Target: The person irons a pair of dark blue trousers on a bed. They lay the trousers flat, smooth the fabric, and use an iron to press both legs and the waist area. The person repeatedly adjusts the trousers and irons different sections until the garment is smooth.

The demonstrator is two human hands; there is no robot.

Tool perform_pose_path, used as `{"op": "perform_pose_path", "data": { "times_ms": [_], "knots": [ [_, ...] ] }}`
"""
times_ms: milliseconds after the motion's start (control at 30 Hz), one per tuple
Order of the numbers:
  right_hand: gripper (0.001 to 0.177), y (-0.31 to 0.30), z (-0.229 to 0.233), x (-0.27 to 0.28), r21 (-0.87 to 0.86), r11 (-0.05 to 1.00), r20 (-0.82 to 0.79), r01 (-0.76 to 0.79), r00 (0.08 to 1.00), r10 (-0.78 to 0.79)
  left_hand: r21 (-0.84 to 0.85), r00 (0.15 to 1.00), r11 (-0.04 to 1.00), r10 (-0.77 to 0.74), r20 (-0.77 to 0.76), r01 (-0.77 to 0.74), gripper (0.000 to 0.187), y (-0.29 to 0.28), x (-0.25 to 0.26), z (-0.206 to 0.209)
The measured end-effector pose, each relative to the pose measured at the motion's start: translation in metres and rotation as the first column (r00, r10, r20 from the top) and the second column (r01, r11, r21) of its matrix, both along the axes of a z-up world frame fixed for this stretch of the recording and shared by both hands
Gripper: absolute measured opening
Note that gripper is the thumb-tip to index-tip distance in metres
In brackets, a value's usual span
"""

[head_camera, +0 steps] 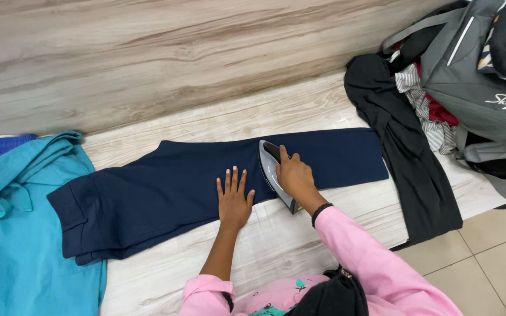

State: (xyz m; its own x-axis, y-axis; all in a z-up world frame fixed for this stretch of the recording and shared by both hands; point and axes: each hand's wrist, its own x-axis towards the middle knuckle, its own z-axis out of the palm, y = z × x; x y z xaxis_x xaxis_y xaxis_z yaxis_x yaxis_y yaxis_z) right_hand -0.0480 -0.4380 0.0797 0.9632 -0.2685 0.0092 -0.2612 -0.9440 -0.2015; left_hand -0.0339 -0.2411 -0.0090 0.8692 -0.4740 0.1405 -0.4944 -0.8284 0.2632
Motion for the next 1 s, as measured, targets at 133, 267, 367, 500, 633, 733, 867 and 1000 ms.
{"op": "perform_pose_path", "data": {
  "times_ms": [133,267,367,500,633,733,867,1000],
  "knots": [
    [0.061,-0.006,-0.005,0.007,-0.037,0.999,0.009,0.010,1.000,-0.010,-0.007,1.000,1.000,-0.004,0.010,0.004,0.066,0.002,0.000,0.002],
    [0.064,-0.011,-0.003,-0.017,-0.042,0.999,-0.048,0.024,0.999,-0.026,-0.001,1.000,1.000,-0.014,-0.020,0.014,0.065,0.005,0.000,0.005],
    [0.063,-0.014,0.000,-0.016,-0.044,0.998,-0.064,0.055,0.996,-0.057,0.008,1.000,1.000,-0.016,-0.010,0.016,0.065,0.002,0.001,0.006],
    [0.062,-0.025,0.003,0.009,-0.054,0.994,-0.022,0.095,0.995,-0.096,-0.040,0.999,0.999,-0.019,0.039,0.020,0.064,0.001,0.002,0.010],
    [0.063,-0.025,0.003,0.000,-0.035,0.996,-0.028,0.078,0.996,-0.079,-0.112,0.992,0.988,0.095,-0.084,-0.105,0.054,-0.016,0.013,0.009],
    [0.062,-0.020,0.005,-0.014,-0.004,0.994,-0.072,0.109,0.991,-0.109,-0.348,0.983,0.925,0.106,-0.150,-0.153,0.049,-0.044,0.033,0.000],
    [0.062,-0.019,0.006,-0.014,-0.034,0.992,-0.041,0.123,0.991,-0.125,-0.311,1.000,0.950,-0.028,0.006,0.029,0.054,-0.064,0.042,-0.011],
    [0.061,-0.031,0.007,-0.007,-0.043,0.990,-0.031,0.135,0.990,-0.136,-0.119,1.000,0.993,-0.013,-0.002,0.013,0.058,-0.063,0.039,-0.008]
  ]
}}
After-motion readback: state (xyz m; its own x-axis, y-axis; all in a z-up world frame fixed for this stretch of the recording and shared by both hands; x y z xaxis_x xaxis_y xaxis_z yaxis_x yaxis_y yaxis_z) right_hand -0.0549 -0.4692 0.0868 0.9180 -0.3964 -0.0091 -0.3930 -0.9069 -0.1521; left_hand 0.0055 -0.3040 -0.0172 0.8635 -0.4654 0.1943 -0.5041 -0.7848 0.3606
